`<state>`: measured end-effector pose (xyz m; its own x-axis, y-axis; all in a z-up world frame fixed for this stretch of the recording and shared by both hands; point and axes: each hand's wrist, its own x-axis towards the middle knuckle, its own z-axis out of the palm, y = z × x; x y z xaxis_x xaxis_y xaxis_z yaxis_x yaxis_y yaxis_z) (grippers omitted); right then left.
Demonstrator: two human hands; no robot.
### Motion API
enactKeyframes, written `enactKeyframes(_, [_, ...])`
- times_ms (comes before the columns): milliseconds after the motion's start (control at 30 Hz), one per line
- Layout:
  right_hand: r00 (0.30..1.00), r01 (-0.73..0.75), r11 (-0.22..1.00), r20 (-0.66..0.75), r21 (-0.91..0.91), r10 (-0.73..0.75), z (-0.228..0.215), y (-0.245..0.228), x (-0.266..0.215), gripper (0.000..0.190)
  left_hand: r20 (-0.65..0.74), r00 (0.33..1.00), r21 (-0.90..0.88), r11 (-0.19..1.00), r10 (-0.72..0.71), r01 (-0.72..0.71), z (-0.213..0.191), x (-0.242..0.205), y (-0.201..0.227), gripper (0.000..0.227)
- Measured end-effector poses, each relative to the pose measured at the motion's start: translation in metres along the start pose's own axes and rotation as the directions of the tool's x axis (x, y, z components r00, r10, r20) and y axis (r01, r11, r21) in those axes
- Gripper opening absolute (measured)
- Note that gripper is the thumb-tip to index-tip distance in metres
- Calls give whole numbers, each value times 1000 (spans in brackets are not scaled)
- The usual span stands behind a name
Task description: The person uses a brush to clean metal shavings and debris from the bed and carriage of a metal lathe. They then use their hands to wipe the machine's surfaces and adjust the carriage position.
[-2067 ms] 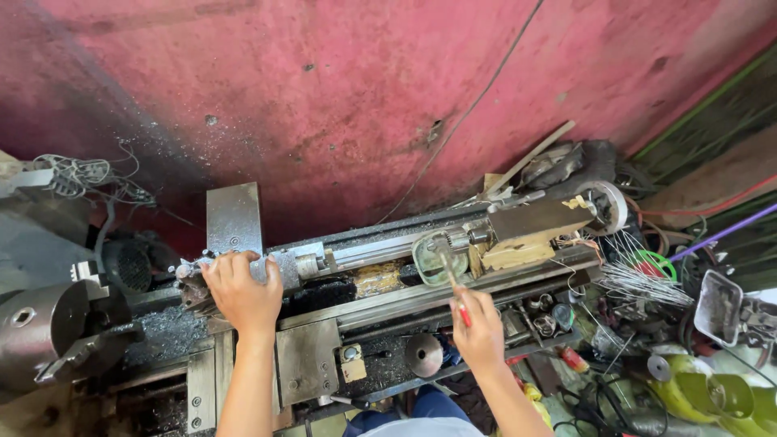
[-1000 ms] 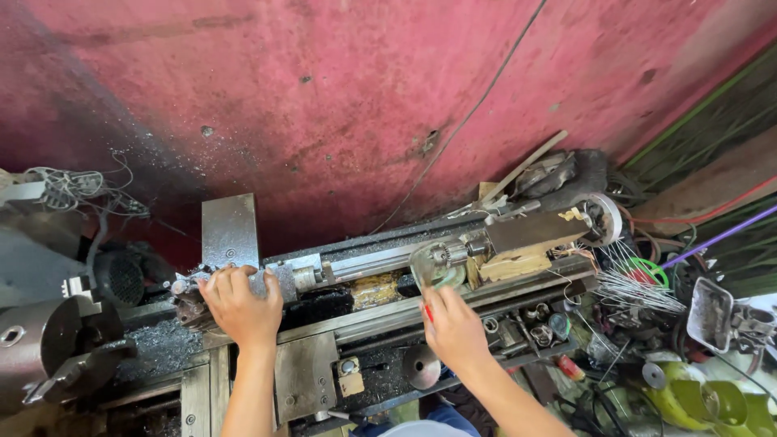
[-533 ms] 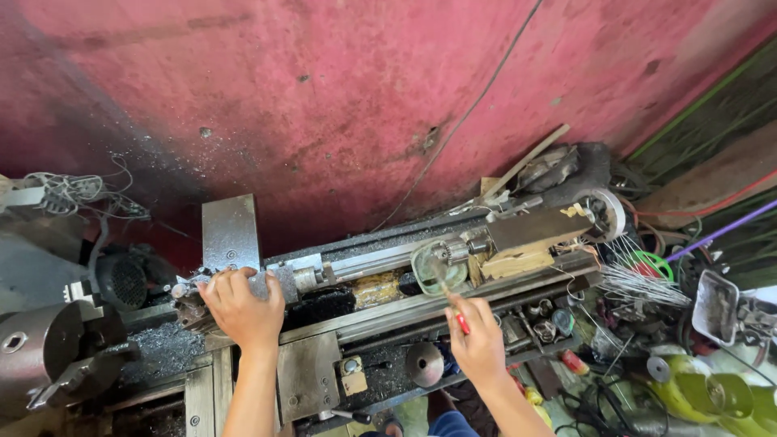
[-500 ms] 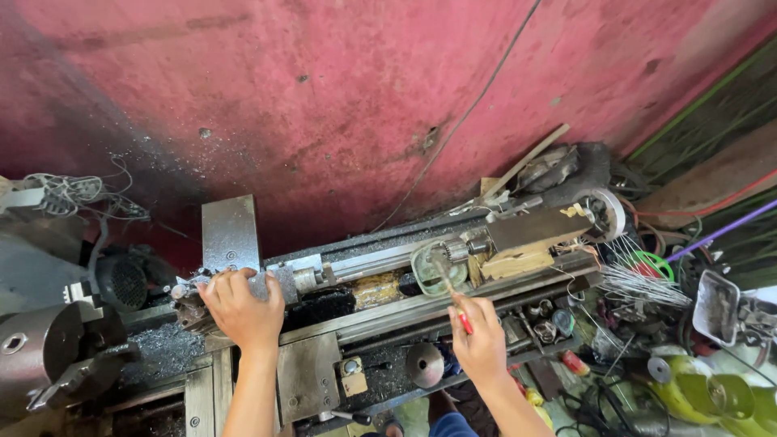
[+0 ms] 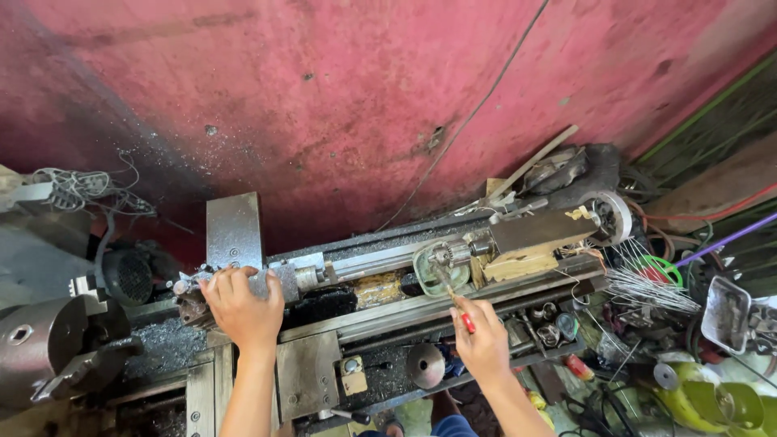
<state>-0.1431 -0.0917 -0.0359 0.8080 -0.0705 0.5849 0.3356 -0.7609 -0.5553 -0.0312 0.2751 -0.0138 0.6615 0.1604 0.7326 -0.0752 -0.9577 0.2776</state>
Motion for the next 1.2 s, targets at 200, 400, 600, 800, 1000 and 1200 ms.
enactKeyframes(200, [988, 78, 993, -124, -86, -88, -7, 38, 52, 16, -145, 988, 20, 998, 61, -59, 15, -3, -14, 27])
enactKeyframes(400, [904, -37, 998, 424, -45, 52, -63, -5, 162, 14, -140, 988, 23, 998, 63, -61, 22, -7, -19, 27])
enactKeyframes(600, [954, 95, 989, 294, -110, -59, -41, 9, 191, 13, -145, 988, 36, 998, 57, -52, 23, -7, -18, 27])
enactKeyframes(800, [847, 68, 978, 529, -196, 47, -37, 2, 189, 17, -160, 985, 28, 997, 70, -66, 16, -4, -14, 26])
enactKeyframes(1000, [910, 125, 972, 414, -201, -31, -41, -2, 133, 12, -159, 985, 17, 998, 61, -59, 17, -5, -15, 26])
enactKeyframes(1200, [978, 70, 993, 202, -97, -49, -27, 17, 14, 25, -52, 998, 34, 999, -17, 18, 16, -8, -7, 21])
